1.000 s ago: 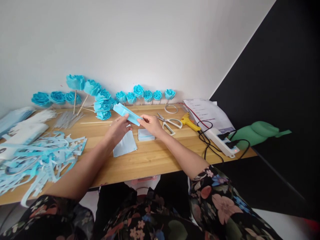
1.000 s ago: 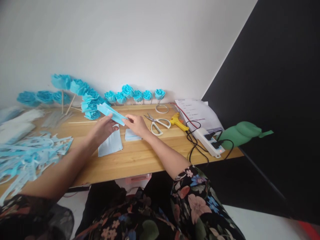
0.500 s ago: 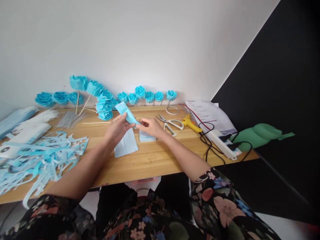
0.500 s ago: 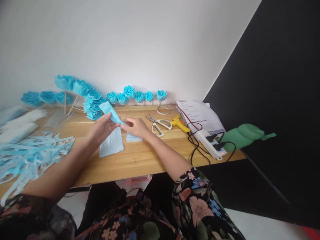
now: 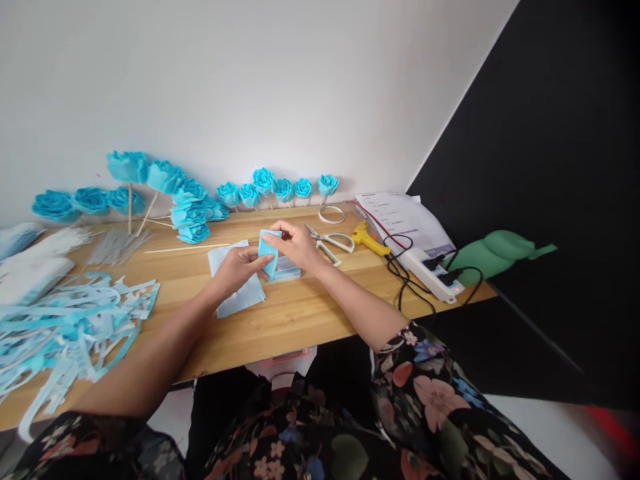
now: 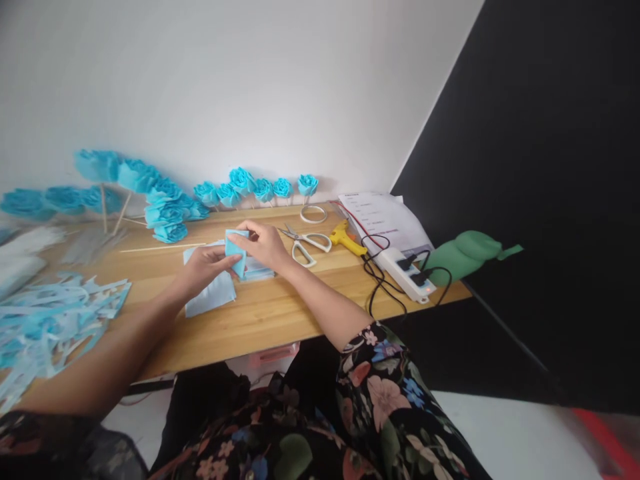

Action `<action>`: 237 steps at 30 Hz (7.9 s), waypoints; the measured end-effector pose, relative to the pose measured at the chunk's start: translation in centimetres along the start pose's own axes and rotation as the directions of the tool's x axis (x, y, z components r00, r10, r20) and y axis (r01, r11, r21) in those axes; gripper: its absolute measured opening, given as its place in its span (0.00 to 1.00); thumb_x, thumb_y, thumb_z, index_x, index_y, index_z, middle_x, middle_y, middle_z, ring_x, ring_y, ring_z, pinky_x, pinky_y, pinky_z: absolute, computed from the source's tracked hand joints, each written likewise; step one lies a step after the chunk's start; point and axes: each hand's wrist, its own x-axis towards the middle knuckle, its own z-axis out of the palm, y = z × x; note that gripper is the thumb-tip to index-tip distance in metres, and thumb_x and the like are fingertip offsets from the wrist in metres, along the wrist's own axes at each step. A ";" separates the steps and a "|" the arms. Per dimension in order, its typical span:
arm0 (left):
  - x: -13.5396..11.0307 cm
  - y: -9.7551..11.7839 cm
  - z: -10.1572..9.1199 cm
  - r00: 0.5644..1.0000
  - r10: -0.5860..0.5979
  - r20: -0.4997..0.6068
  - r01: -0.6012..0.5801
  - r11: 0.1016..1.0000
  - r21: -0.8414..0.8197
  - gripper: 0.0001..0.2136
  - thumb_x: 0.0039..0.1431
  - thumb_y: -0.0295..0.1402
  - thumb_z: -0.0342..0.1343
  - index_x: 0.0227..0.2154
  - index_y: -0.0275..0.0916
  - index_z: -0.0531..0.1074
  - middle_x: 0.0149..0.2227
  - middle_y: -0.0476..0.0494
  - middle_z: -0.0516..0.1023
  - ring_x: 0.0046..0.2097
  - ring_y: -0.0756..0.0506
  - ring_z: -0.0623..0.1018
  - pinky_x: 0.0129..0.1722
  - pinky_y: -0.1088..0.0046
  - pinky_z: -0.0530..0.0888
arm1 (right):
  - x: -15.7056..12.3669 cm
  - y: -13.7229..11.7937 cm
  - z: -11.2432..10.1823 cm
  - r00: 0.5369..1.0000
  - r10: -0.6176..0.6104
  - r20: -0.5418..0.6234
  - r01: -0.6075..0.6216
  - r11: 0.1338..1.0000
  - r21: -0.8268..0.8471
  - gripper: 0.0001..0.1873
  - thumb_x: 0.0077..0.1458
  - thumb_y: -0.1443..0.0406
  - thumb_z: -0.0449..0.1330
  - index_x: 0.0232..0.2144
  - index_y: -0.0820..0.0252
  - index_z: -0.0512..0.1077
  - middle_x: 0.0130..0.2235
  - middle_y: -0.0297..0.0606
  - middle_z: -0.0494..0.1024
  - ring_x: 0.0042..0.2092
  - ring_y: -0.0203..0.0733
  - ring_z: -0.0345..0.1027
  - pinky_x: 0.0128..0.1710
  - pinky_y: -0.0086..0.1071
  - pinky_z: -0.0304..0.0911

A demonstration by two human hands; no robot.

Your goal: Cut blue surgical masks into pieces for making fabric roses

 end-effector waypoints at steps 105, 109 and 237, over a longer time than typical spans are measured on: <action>1.6 -0.9 -2.3 0.801 0.001 -0.598 -0.335 0.829 -0.448 0.19 0.56 0.48 0.67 0.26 0.40 0.67 0.20 0.56 0.60 0.20 0.55 0.57 0.19 0.77 0.55 | -3.9 0.4 3.1 0.731 0.250 0.635 -0.665 0.472 0.579 0.28 0.57 0.45 0.63 0.46 0.61 0.74 0.27 0.34 0.76 0.25 0.37 0.69 0.25 0.33 0.72; 1.7 -1.5 -2.6 0.788 0.009 -0.615 -0.329 0.851 -0.409 0.19 0.56 0.49 0.66 0.27 0.41 0.66 0.21 0.56 0.59 0.20 0.54 0.57 0.19 0.77 0.56 | -4.0 0.1 3.2 0.748 0.244 0.617 -0.643 0.495 0.584 0.28 0.57 0.44 0.63 0.47 0.61 0.73 0.27 0.33 0.75 0.24 0.36 0.68 0.23 0.31 0.70; 0.3 -0.2 -2.2 0.991 0.021 -0.132 -0.063 0.942 -0.330 0.04 0.51 0.32 0.67 0.24 0.38 0.81 0.27 0.47 0.78 0.25 0.51 0.72 0.25 0.76 0.67 | -0.6 2.1 -0.7 0.970 0.223 0.096 -0.242 0.920 0.308 0.10 0.54 0.58 0.63 0.34 0.57 0.80 0.32 0.33 0.75 0.34 0.36 0.69 0.38 0.33 0.70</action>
